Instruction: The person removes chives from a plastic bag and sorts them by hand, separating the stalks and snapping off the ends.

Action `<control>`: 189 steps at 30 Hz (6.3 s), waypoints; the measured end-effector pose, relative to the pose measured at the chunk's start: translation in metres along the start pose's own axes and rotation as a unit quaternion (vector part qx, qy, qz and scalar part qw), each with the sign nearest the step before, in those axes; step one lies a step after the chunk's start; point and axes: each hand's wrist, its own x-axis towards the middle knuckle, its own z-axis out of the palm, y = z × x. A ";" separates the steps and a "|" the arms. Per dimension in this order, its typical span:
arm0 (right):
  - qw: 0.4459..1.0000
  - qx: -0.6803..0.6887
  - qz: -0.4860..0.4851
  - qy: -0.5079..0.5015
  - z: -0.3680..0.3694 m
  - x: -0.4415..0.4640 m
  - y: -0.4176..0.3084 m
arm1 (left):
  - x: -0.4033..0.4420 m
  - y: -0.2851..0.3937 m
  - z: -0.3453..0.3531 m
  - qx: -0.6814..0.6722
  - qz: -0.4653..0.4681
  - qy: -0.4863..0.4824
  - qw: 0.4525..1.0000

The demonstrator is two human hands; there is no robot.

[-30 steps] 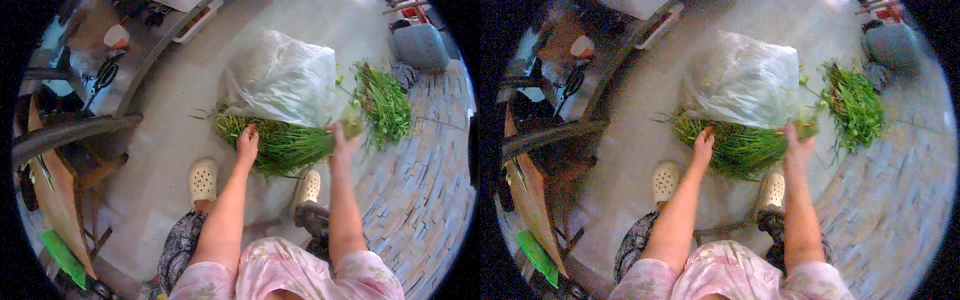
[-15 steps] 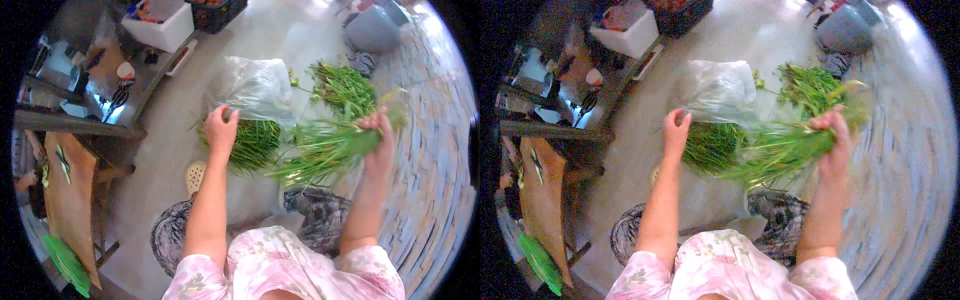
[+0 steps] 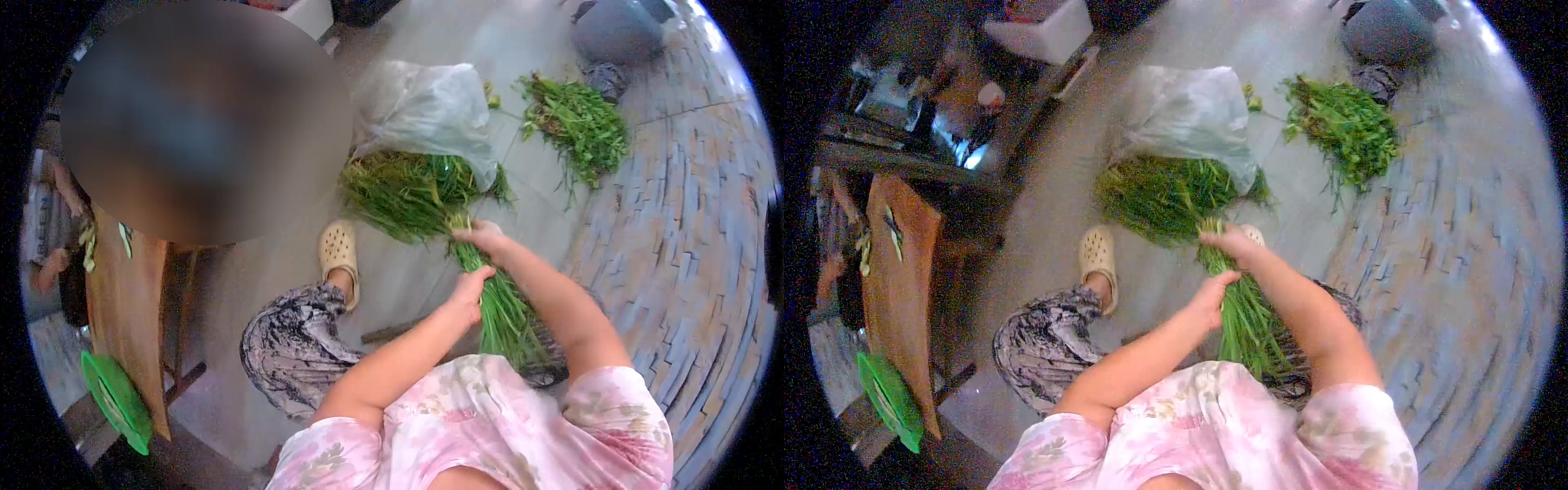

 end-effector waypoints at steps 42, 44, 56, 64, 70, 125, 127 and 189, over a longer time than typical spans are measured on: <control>0.803 -0.215 -0.542 0.118 0.109 -0.200 -0.024 | -0.216 0.015 0.035 0.364 0.435 -0.140 0.812; 0.783 -0.315 -0.530 0.084 0.105 -0.213 -0.020 | -0.223 0.018 0.031 0.348 0.447 -0.126 0.814; 0.806 -0.108 -0.555 0.174 0.076 -0.265 -0.086 | -0.235 0.012 0.016 0.439 0.435 -0.011 0.786; 0.847 0.134 -0.511 0.059 0.076 -0.234 -0.082 | -0.246 0.003 -0.001 0.253 0.360 -0.055 0.896; 0.795 0.313 -0.509 0.105 0.019 -0.238 -0.058 | -0.251 0.022 -0.022 0.145 0.412 -0.092 0.895; 0.866 -0.113 -0.476 0.099 -0.008 -0.211 -0.007 | -0.266 0.018 -0.024 0.314 0.318 -0.115 0.887; 0.862 -0.178 -0.466 0.092 0.006 -0.211 -0.004 | -0.262 0.018 -0.023 0.330 0.313 -0.122 0.882; 0.902 0.103 -0.419 0.024 0.031 -0.214 -0.011 | -0.254 -0.012 -0.021 0.376 0.365 0.005 0.852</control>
